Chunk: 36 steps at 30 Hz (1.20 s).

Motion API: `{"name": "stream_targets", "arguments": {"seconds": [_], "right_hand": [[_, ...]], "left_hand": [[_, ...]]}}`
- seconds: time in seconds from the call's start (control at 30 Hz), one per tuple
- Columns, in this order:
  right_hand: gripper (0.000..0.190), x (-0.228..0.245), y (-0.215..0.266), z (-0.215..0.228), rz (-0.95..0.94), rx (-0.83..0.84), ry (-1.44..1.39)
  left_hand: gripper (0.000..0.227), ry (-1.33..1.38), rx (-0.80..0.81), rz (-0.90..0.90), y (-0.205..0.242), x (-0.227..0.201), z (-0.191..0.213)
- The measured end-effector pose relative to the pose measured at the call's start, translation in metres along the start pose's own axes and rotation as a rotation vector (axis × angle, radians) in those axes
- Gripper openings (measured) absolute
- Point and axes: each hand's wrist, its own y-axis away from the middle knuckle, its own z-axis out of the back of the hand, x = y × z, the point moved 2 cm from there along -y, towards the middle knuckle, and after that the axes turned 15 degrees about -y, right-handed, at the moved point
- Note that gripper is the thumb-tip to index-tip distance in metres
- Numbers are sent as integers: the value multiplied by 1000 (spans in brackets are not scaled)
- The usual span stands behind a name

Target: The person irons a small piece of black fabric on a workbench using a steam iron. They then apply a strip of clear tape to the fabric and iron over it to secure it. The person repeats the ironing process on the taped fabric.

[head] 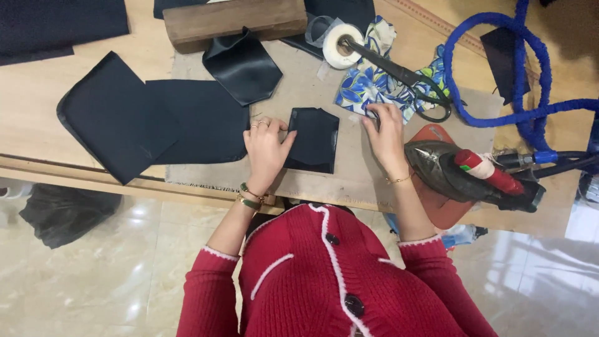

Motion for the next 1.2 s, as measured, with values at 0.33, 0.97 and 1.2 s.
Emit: {"name": "stream_targets", "arguments": {"seconds": [0.33,0.97,1.2], "right_hand": [[12,-26,-3,-7,-131,-58,-67],[12,-31,3,-3,-18,-41,-34],[13,-50,7,-12,-51,-72,57]], "left_hand": [[14,99,46,-202,-28,-2,-11],[46,137,-17,-312,-51,-23,-10],[34,97,120,-528,-69,-49,-27]]}}
